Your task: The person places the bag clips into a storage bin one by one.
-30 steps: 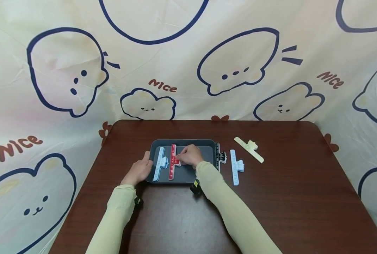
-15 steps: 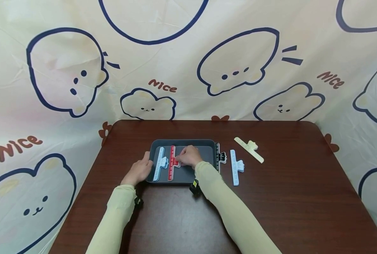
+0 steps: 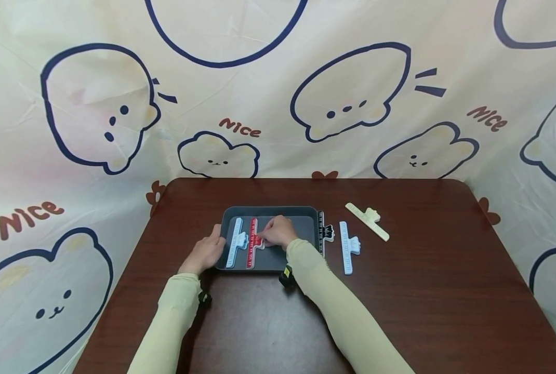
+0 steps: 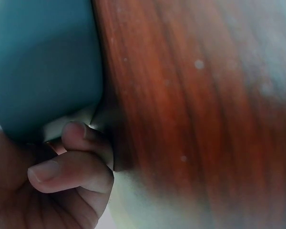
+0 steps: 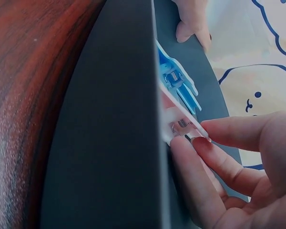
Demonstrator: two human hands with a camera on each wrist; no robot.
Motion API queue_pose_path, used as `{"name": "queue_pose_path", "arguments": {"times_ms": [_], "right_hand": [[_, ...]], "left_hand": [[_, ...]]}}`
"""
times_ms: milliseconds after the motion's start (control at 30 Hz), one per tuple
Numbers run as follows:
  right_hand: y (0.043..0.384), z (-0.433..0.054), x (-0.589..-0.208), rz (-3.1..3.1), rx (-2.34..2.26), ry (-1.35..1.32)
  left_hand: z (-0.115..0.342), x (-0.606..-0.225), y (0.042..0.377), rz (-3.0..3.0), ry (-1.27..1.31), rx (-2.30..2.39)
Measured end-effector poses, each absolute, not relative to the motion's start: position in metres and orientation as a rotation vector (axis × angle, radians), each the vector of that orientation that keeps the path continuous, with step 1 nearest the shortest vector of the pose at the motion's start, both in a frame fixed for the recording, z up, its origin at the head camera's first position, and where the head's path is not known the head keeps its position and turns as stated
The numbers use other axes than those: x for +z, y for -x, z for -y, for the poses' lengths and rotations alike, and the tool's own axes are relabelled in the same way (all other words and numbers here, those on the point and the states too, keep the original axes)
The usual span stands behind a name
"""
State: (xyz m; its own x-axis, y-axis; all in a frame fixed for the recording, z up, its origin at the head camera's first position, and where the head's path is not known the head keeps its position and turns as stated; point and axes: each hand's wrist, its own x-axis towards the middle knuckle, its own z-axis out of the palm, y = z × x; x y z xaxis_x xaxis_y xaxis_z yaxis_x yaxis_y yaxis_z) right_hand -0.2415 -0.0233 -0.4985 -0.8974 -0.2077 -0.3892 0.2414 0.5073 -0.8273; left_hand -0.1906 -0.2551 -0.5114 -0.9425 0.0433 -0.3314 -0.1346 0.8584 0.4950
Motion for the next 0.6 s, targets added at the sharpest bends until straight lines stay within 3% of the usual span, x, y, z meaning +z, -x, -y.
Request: {"name": "queue_pose_path", "arguments": {"times_ms": [600], "right_hand": [[0.2378, 0.0264, -0.4945, -2.282, -1.368, -0.008]], "left_hand": [[0.2535, -0.5104, 0.1905, -2.695, 0.097, 0.744]]}}
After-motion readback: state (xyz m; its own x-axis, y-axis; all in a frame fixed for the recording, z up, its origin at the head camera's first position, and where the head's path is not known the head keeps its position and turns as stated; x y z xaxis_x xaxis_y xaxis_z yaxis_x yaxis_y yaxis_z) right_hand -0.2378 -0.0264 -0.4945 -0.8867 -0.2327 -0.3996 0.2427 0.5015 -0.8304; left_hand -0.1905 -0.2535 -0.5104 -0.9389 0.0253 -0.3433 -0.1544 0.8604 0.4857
